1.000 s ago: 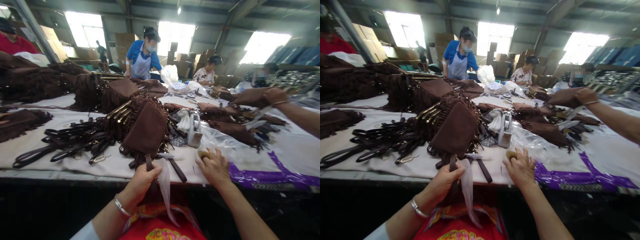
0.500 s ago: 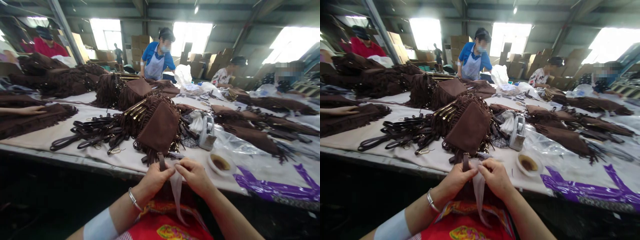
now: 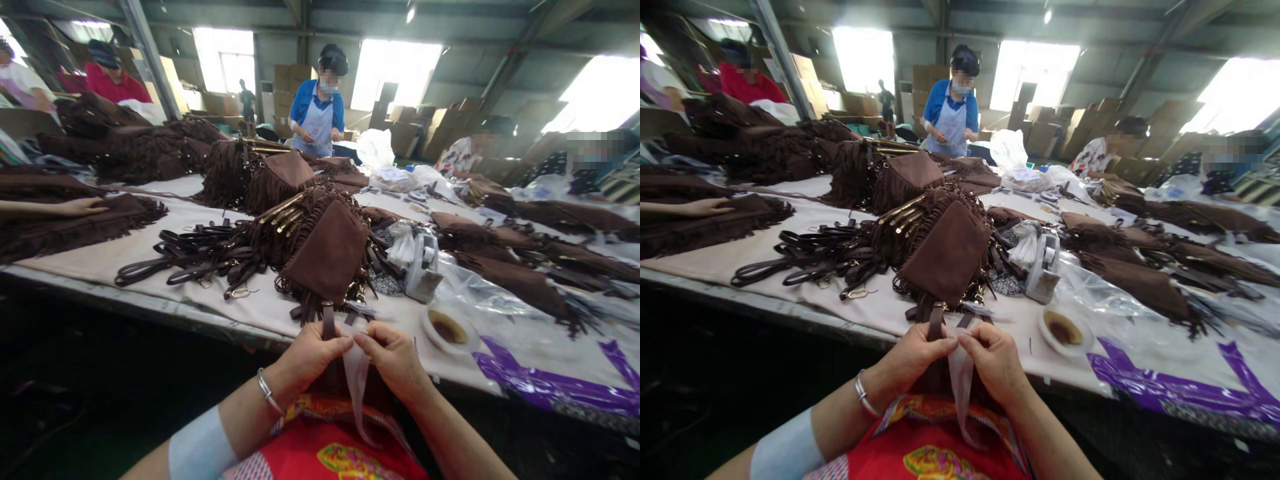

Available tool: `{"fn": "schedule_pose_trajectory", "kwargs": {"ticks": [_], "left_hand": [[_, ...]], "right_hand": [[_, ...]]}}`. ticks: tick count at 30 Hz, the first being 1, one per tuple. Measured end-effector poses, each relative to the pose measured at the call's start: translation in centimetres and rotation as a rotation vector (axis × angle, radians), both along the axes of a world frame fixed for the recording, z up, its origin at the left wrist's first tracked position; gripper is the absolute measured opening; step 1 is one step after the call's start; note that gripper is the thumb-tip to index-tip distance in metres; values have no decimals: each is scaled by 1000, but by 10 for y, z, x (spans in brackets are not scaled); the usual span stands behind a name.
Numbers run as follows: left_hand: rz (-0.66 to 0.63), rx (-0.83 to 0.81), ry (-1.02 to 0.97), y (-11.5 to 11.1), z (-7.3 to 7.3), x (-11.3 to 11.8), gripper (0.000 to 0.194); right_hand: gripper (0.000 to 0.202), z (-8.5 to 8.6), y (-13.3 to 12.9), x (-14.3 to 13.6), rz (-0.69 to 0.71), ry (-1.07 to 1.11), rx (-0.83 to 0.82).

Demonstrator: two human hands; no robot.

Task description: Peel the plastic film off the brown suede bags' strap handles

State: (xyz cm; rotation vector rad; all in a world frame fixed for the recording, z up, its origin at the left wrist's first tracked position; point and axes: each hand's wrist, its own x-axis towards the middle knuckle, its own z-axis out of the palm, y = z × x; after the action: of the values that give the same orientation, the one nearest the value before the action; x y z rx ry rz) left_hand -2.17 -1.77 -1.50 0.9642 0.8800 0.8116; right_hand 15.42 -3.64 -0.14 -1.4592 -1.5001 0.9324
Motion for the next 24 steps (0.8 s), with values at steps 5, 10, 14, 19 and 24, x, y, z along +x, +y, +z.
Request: {"fn": "schedule_pose_trajectory", "kwargs": {"ticks": [5, 10, 14, 19, 24], "left_hand": [[130, -1, 112, 4, -8, -4, 25], [141, 37, 160, 2, -7, -1, 24], [124, 61, 179, 1, -8, 3, 24], [68, 93, 159, -2, -4, 7, 27], [-78, 110, 131, -5, 3, 0, 38]], "right_hand": [[31, 0, 2, 19, -173, 205, -42], [43, -7, -1, 14, -131, 433, -118], [49, -12, 1, 14, -110, 378, -99], [37, -1, 3, 11, 72, 51, -63], [37, 5, 2, 7, 51, 14, -115]]}}
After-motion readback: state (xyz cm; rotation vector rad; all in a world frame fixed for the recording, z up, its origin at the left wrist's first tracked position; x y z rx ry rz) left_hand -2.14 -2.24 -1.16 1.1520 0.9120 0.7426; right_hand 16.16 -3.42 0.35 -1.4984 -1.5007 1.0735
